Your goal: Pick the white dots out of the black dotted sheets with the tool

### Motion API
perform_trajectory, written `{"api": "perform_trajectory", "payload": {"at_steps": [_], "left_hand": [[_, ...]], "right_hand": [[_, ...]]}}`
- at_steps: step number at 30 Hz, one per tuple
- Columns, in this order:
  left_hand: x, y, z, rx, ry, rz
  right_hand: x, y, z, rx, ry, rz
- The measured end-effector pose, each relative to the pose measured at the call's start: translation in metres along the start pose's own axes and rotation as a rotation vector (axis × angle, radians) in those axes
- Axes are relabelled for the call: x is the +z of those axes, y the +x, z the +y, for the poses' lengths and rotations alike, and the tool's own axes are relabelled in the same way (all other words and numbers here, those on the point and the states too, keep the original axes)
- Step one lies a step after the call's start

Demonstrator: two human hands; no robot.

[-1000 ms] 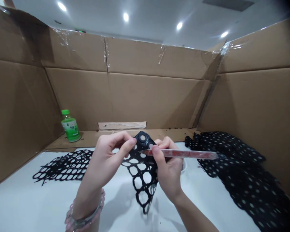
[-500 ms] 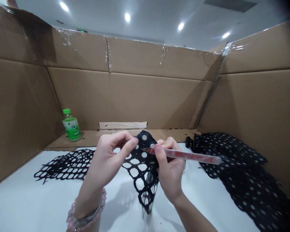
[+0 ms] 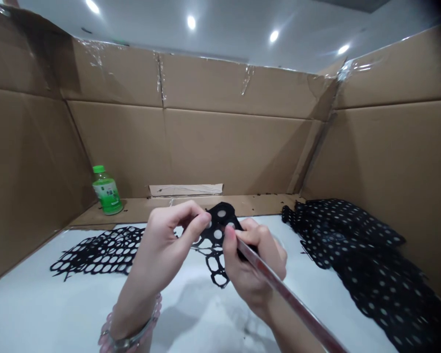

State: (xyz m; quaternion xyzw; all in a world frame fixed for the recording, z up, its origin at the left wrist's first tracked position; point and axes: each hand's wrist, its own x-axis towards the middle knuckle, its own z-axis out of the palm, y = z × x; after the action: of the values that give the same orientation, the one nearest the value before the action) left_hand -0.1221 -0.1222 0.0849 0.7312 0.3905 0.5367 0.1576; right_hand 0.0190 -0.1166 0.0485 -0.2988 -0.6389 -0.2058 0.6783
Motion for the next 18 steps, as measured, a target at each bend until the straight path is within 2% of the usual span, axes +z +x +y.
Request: {"api": "perform_trajectory", "payload": {"at_steps": [2,4,7,10,12,15,18], "left_hand": [[0.000,-0.001,0.002,-0.009,-0.029,-0.029],[0.000,-0.001,0.002,-0.027,-0.075,-0.065],[-0.002,0.002,-0.001,-0.069,-0.131,-0.074],[-0.004,0.007,-0.010,-0.111,-0.160,-0.005],[-0.005,0.011,-0.016,-0.136,-0.181,0.026],[-0.005,0.015,-0.021,-0.163,-0.260,0.000],[-0.005,0.015,-0.020,-0.174,-0.364,-0.103]], "right_hand": [[-0.002,0.000,0.001,-0.031,-0.073,-0.008],[-0.004,0.001,0.003,0.018,-0.007,-0.051],[-0.009,0.006,0.007,0.269,0.316,-0.172],[-0.015,0.012,0.012,0.550,0.614,-0.269],[-0.017,0.016,0.016,0.683,0.776,-0.356],[-0.017,0.017,0.020,0.768,0.923,-0.461],[-0.016,0.016,0.021,0.780,0.947,-0.462]]}}
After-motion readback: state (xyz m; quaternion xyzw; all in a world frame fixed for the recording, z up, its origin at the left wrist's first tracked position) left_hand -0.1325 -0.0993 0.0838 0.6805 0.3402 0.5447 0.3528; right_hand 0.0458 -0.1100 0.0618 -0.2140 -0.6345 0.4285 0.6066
